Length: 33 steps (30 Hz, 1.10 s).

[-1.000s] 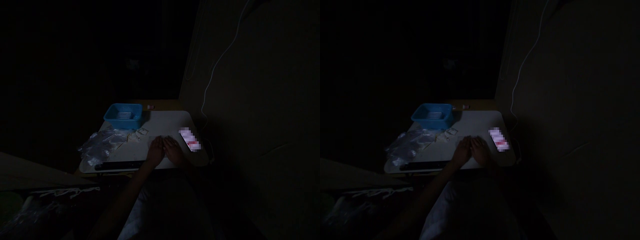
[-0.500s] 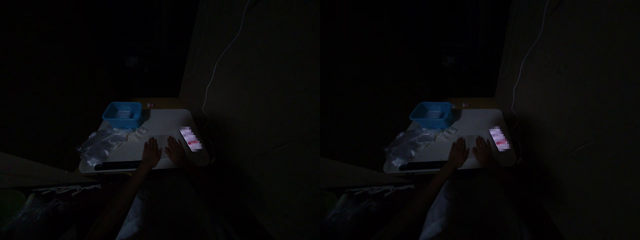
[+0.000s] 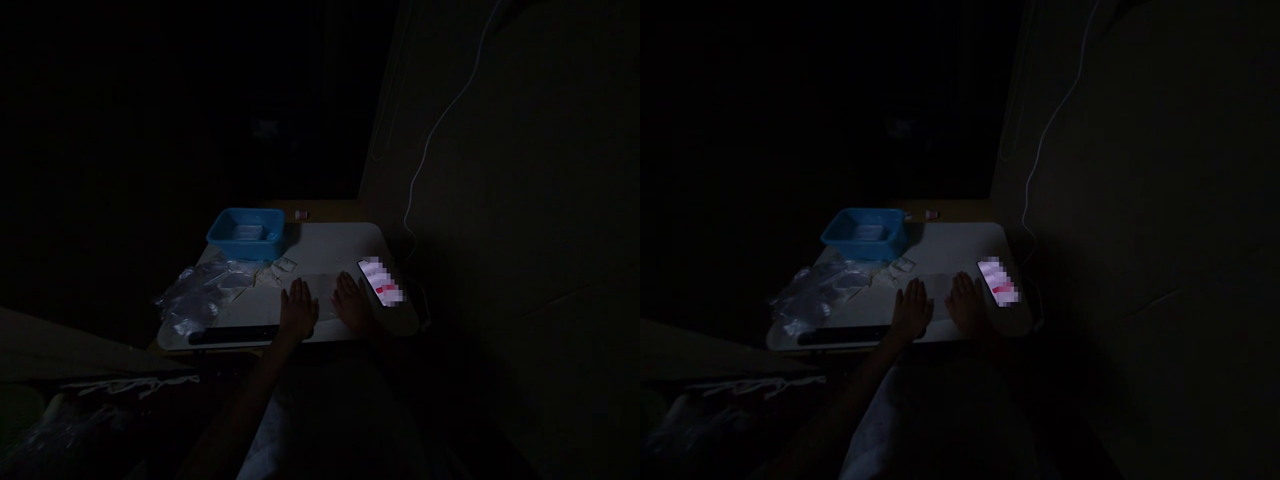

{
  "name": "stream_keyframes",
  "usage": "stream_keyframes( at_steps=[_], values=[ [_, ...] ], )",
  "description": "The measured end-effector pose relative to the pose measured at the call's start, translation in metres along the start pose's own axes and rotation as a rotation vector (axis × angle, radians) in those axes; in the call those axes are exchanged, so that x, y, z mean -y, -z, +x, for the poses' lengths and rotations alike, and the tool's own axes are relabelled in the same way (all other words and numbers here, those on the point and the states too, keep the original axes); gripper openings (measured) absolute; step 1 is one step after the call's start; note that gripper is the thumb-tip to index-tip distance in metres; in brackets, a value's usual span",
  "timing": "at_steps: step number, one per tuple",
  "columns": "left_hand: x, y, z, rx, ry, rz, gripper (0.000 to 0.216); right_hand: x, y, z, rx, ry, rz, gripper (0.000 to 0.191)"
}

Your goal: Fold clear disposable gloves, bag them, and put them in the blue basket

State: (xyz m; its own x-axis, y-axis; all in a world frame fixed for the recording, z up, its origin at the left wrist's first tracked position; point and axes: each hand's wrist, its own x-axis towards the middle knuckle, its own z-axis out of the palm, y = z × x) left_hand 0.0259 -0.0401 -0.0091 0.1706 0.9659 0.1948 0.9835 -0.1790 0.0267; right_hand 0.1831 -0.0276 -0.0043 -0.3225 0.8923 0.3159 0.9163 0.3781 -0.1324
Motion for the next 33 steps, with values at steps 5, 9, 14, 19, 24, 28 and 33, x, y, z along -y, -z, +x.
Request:
stream_keyframes(
  at_steps=[5, 9, 14, 19, 24, 28, 33],
  values=[
    [-0.001, 0.004, 0.0, 0.036, 0.008, 0.001, 0.055, 0.02, -0.001, 0.012, 0.04, 0.171, 0.028, 0.051],
    [-0.002, 0.006, 0.0, 0.061, 0.009, 0.007, 0.056, 0.016, -0.013, 0.013, 0.049, 0.172, 0.019, 0.052],
    [-0.001, 0.003, 0.0, 0.035, 0.016, 0.007, 0.057, 0.0, -0.018, 0.009, 0.014, 0.123, -0.027, 0.055],
    [-0.002, 0.002, -0.001, 0.039, 0.014, 0.023, 0.057, -0.007, -0.017, 0.007, -0.005, 0.072, -0.07, 0.057],
    [-0.003, 0.004, -0.002, 0.048, 0.027, 0.026, 0.058, -0.007, -0.019, 0.006, -0.041, -0.007, -0.099, 0.058],
    [-0.001, 0.003, -0.003, 0.019, 0.062, 0.022, 0.06, -0.006, -0.016, 0.006, -0.025, -0.02, -0.088, 0.059],
    [0.001, 0.002, -0.004, 0.0, 0.101, 0.011, 0.056, -0.006, -0.015, 0.007, -0.015, -0.017, -0.088, 0.058]
  ],
)
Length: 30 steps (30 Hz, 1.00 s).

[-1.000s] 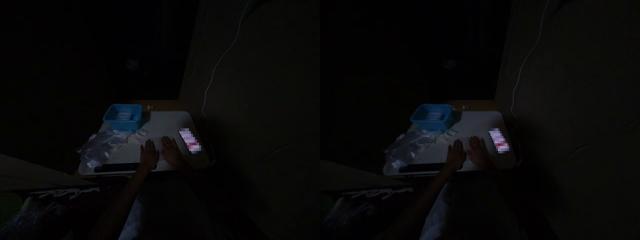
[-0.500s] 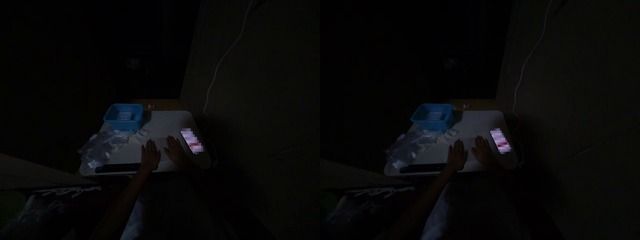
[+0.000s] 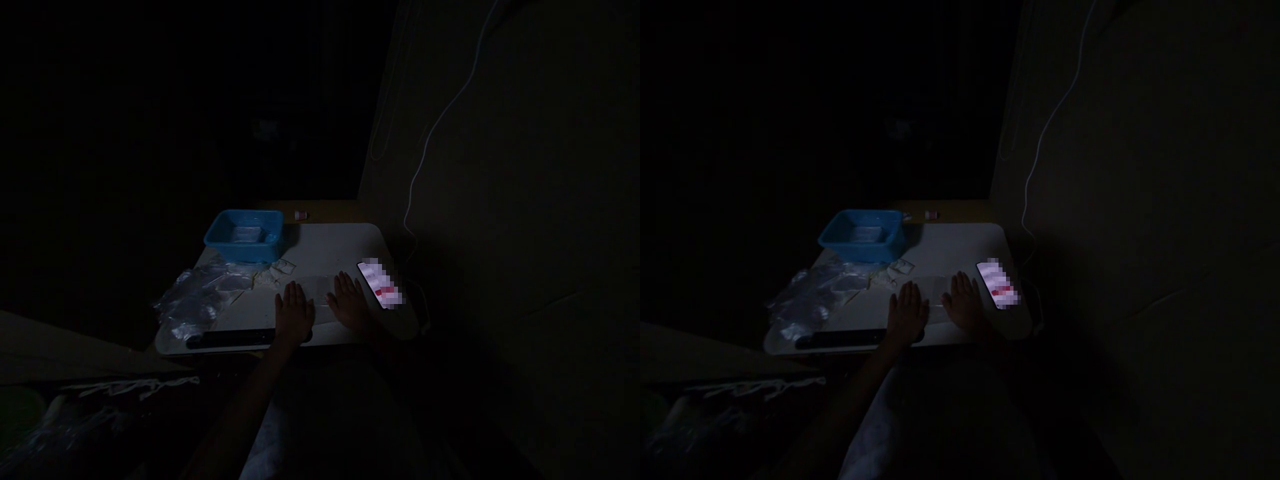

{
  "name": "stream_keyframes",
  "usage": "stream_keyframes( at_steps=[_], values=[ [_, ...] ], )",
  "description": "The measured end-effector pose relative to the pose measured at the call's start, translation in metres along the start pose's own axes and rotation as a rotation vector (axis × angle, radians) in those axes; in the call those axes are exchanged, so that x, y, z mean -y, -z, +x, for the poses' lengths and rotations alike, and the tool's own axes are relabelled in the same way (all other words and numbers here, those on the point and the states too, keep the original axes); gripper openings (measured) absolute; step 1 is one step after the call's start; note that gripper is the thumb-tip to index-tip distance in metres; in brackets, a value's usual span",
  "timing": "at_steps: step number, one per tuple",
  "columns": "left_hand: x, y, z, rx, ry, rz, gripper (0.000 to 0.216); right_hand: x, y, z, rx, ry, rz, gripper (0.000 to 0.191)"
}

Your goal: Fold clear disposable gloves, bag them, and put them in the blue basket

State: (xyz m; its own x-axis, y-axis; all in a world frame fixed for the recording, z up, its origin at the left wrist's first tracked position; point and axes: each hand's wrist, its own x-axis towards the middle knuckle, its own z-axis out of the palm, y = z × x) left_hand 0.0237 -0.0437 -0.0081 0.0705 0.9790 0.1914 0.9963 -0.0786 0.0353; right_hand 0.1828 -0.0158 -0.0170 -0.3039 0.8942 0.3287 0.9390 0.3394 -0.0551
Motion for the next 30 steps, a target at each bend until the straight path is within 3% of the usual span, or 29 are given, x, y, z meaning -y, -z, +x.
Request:
stream_keyframes(
  at_steps=[5, 11, 15, 20, 30],
  values=[
    [0.004, 0.01, 0.004, -0.041, 0.068, -0.008, 0.054, -0.001, -0.006, 0.0, -0.033, 0.0, -0.011, 0.056],
    [-0.009, 0.012, 0.02, -0.027, -0.259, -0.058, 0.051, 0.001, -0.005, 0.0, -0.048, 0.0, -0.016, 0.052],
    [-0.019, -0.002, 0.026, 0.021, -0.358, -0.102, 0.046, 0.001, -0.004, 0.0, -0.059, 0.007, -0.011, 0.05],
    [-0.016, -0.009, 0.022, -0.011, -0.294, -0.071, 0.051, 0.001, -0.003, -0.001, -0.04, 0.003, -0.015, 0.051],
    [0.001, -0.002, 0.019, 0.001, -0.172, -0.024, 0.055, 0.001, -0.003, -0.002, -0.066, 0.003, -0.015, 0.053]
  ],
)
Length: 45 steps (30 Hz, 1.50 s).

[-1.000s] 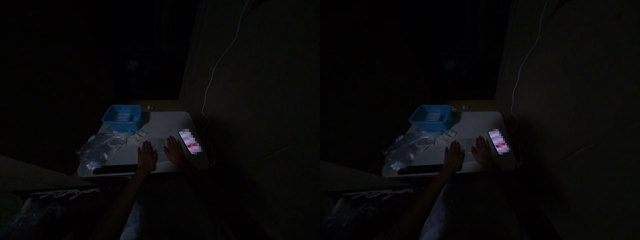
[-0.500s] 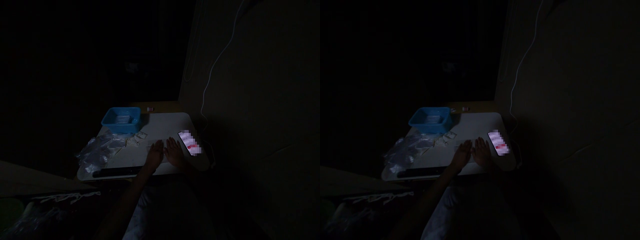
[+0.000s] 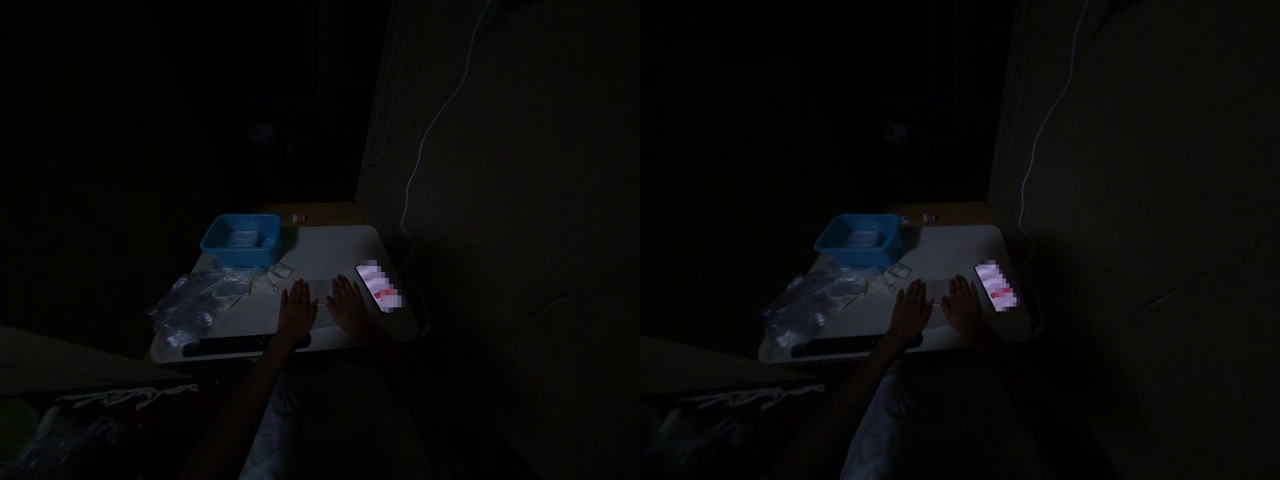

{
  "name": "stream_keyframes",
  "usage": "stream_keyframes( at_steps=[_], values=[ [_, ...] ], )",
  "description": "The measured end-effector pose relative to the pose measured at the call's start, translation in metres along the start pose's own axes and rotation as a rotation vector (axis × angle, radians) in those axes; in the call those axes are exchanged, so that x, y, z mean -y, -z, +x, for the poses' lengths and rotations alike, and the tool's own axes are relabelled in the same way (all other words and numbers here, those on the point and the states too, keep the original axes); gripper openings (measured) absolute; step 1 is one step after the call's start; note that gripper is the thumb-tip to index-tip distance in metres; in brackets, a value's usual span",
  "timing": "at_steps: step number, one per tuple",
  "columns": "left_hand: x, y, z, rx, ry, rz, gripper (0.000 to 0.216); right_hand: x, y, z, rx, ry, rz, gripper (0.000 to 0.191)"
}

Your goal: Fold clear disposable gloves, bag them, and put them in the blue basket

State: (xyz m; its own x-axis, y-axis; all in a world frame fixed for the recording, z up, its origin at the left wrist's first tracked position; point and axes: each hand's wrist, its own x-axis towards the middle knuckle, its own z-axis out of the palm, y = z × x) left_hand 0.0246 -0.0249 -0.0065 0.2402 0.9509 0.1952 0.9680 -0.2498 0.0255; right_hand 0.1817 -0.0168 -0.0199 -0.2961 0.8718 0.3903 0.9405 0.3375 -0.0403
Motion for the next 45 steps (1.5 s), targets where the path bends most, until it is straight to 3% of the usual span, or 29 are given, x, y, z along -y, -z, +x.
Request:
stream_keyframes(
  at_steps=[18, 26, 28, 30, 34, 41, 45],
  values=[
    [0.008, 0.002, -0.003, -0.008, 0.065, -0.023, 0.055, -0.002, -0.002, 0.001, 0.031, -0.012, 0.037, 0.053],
    [0.01, 0.0, -0.002, -0.003, 0.066, -0.015, 0.056, -0.027, -0.007, -0.001, -0.1, -0.092, 0.316, 0.045],
    [0.01, 0.001, -0.001, 0.0, 0.061, -0.013, 0.056, -0.03, 0.003, -0.01, -0.13, -0.029, 0.351, 0.044],
    [0.01, 0.002, -0.001, 0.001, 0.057, -0.013, 0.056, -0.027, 0.016, -0.02, -0.103, 0.145, 0.326, 0.039],
    [0.009, 0.003, -0.001, -0.025, 0.052, -0.014, 0.055, -0.011, 0.038, -0.032, 0.016, 0.407, 0.22, 0.018],
    [0.008, 0.005, -0.002, -0.024, 0.057, -0.026, 0.054, 0.008, 0.032, -0.026, 0.054, 0.323, 0.12, 0.02],
    [0.008, 0.003, -0.001, -0.06, 0.055, -0.057, 0.053, 0.007, 0.027, -0.024, 0.023, 0.379, 0.095, 0.018]
  ],
)
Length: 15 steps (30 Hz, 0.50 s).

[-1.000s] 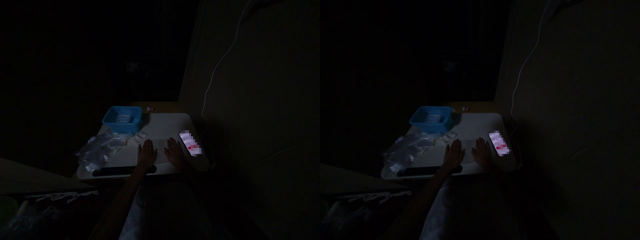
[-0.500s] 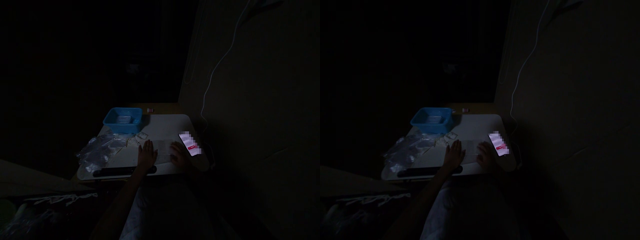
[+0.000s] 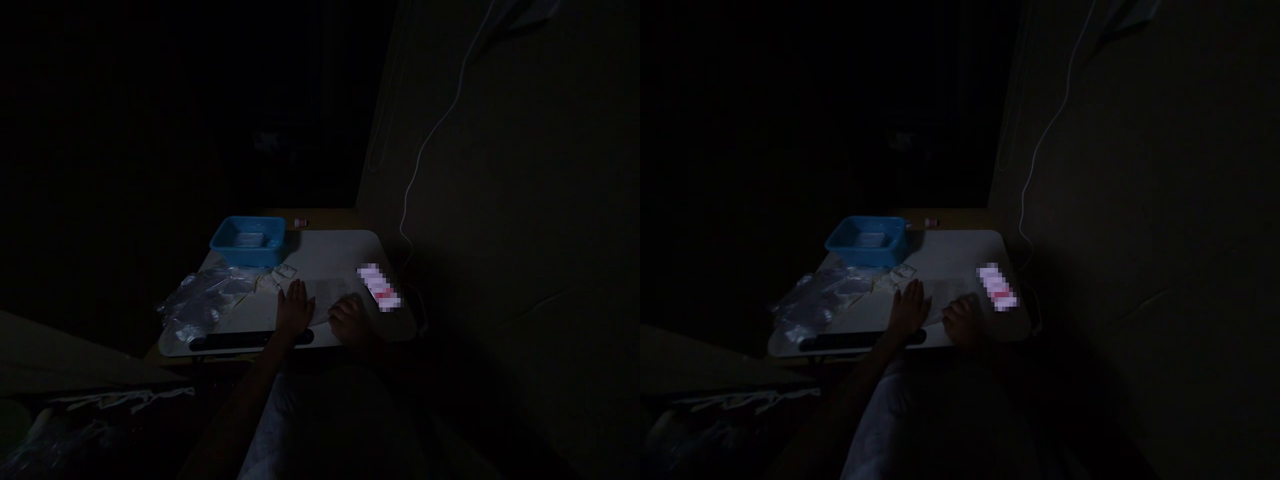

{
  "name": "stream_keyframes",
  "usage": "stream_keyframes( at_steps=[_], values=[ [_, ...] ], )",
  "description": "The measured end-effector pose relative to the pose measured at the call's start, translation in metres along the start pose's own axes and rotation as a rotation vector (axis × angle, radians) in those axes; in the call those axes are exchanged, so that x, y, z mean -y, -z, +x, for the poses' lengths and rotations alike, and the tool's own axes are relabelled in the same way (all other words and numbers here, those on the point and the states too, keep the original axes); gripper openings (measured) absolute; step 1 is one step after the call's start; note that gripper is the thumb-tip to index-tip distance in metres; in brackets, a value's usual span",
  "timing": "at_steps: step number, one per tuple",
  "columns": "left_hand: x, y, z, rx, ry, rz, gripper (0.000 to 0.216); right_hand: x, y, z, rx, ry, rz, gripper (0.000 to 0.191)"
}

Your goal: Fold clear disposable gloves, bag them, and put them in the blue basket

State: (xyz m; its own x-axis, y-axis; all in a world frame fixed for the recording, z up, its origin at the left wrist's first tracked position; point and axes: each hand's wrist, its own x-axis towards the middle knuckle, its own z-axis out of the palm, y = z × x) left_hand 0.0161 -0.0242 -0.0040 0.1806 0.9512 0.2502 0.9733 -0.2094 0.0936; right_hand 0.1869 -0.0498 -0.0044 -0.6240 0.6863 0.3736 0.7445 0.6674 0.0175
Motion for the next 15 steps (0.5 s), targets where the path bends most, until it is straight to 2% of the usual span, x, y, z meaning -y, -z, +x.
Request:
stream_keyframes(
  at_steps=[5, 8, 11, 15],
  values=[
    [0.012, 0.001, -0.003, -0.134, -0.021, -0.208, 0.052, -0.004, 0.009, 0.0, -0.036, 0.013, -0.02, 0.015],
    [0.017, 0.009, -0.01, -0.119, -0.22, -0.32, 0.051, -0.007, 0.016, 0.004, -0.046, -0.021, 0.006, 0.014],
    [0.016, 0.015, -0.015, -0.079, -0.407, -0.314, 0.054, -0.01, 0.021, 0.007, -0.057, -0.055, 0.047, 0.016],
    [0.012, 0.017, -0.015, -0.086, -0.377, -0.291, 0.031, -0.011, 0.028, 0.009, -0.058, -0.088, 0.089, 0.013]
  ],
)
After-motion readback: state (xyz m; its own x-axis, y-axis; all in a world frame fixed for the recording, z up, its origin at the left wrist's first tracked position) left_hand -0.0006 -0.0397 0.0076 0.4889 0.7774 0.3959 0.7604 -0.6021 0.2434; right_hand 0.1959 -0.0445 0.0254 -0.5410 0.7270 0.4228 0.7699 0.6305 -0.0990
